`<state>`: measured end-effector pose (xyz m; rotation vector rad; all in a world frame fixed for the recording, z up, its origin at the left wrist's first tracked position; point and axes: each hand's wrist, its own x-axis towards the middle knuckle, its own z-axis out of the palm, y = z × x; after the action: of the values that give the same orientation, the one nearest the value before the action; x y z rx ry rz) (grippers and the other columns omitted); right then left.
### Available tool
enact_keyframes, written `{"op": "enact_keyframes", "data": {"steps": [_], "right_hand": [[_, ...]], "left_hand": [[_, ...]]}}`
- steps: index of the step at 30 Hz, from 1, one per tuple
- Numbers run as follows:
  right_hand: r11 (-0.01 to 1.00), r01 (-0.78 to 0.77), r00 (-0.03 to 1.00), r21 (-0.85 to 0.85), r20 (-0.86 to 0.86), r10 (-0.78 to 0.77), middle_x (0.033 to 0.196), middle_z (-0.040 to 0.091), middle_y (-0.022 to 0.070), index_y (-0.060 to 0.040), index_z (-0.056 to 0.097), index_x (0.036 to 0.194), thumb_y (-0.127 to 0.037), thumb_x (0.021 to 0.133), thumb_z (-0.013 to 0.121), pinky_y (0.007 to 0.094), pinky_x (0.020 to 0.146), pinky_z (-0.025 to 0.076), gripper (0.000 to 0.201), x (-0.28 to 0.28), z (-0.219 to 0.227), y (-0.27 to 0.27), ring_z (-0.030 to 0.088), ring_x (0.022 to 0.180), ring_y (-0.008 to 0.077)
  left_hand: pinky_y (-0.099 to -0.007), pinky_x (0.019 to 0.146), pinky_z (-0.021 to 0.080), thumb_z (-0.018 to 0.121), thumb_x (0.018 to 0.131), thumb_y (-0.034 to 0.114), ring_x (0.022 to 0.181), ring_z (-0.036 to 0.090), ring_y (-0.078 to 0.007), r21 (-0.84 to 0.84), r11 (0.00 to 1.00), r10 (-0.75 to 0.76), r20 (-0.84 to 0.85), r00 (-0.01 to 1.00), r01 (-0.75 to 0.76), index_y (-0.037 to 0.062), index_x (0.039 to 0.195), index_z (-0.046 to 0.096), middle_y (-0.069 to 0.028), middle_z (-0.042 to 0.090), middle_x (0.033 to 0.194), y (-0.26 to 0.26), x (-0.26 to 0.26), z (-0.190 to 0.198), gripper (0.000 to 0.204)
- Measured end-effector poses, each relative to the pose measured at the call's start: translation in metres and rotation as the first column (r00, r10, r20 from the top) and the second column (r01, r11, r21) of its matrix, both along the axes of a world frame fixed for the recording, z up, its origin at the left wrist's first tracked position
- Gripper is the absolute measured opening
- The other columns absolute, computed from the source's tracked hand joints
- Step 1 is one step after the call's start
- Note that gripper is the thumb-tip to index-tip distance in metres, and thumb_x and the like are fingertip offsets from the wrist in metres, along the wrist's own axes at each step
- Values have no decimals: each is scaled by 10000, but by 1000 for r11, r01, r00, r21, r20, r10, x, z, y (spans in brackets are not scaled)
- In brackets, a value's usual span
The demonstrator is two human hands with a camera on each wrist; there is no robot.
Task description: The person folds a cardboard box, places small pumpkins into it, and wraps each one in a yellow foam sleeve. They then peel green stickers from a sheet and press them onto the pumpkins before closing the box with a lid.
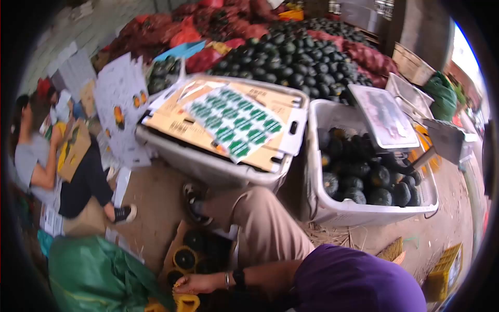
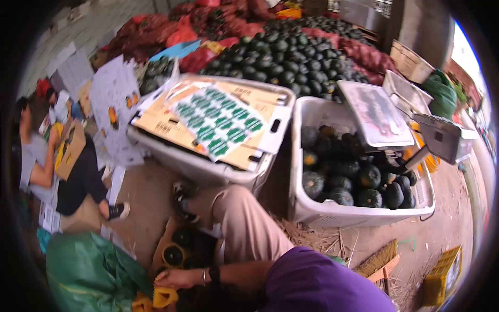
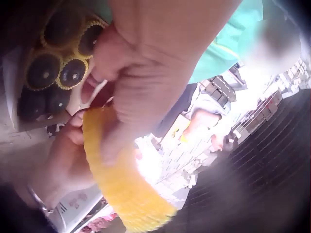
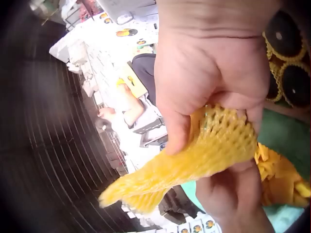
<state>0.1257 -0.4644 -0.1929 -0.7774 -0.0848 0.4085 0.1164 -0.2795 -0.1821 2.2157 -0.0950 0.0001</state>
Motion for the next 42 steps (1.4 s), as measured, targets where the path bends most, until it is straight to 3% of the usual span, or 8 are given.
{"op": "enact_keyframes", "data": {"steps": [5, 7, 10, 19, 31, 33, 35, 42], "right_hand": [[251, 439, 876, -862, 474, 95, 800, 615, 167, -43, 583, 847, -112, 635, 696, 397, 643, 488, 251, 26, -18, -4, 606, 721, 352], [232, 489, 820, -841, 533, 208, 760, 618, 182, -52, 590, 890, -171, 633, 689, 437, 637, 482, 299, 35, -28, 3, 608, 746, 387], [283, 333, 771, -900, 432, 468, 694, 610, 146, -33, 617, 802, -220, 662, 671, 420, 658, 478, 240, 76, -56, -12, 608, 720, 348], [-455, 383, 890, -804, 190, 414, 1277, 360, 237, -225, 396, 1341, -323, 636, 747, 468, 881, 447, 794, 125, -160, -110, 458, 1072, 428], [35, 530, 627, -847, 419, 657, 1222, 438, 176, -247, 450, 1296, -183, 597, 744, 434, 861, 456, 761, 54, 23, 1, 455, 1104, 380], [626, 563, 489, -539, 828, 274, 1242, 474, 143, -169, 464, 1285, -243, 725, 699, 416, 857, 468, 611, 50, 33, -3, 467, 1137, 290], [999, -54, 984, 0, -167, 54, 1155, 549, 100, -83, 472, 1271, -282, 839, 603, 372, 822, 495, 494, 45, 2, -35, 533, 1060, 197], [976, -22, 921, -217, -383, -64, 841, 647, 52, -67, 604, 1016, -306, 936, 506, 331, 622, 486, 270, -4, 6, -2, 600, 695, 176]], "left_hand": [[-293, 849, 427, 666, 768, 150, 928, 582, -225, 180, 980, 87, 21, 996, -89, 14, 1056, 550, -95, 584, 977, 35, 15, -64, 339], [-301, 880, 421, 661, 768, 120, 1011, 565, -193, -713, 700, -320, -357, 878, -34, -10, 1127, 518, -102, 576, 1092, 1, 12, -42, 408], [-326, 885, 436, 627, 785, 102, 1001, 582, -196, -829, 436, -206, -471, 858, -350, -9, 1152, 520, -87, 595, 1098, -9, 23, -60, 399], [-340, 782, 492, 554, 738, 47, 878, 625, -214, -58, 998, -39, -394, 918, 18, -31, 1037, 582, -107, 643, 934, -3, 51, -129, 310], [-373, 948, 427, 531, 848, 37, 1160, 497, -252, -814, 579, -228, -221, 948, -50, 22, 1321, 348, -121, 480, 1271, -10, 35, -48, 507], [-423, 991, 399, 549, 830, 99, 1197, 473, -287, -947, 285, -288, -232, 929, -148, 41, 1340, 350, -134, 469, 1298, -10, 19, -33, 551], [-462, 1013, 385, 565, 807, 166, 1203, 474, -311, -984, -79, -505, -96, 858, -157, 33, 1334, 379, -148, 476, 1306, -9, 5, 4, 574], [-400, 958, 435, 604, 805, 107, 1141, 524, -274, -955, 15, -526, -258, 810, -295, 21, 1305, 390, -128, 518, 1245, -13, -27, 24, 551]]}}
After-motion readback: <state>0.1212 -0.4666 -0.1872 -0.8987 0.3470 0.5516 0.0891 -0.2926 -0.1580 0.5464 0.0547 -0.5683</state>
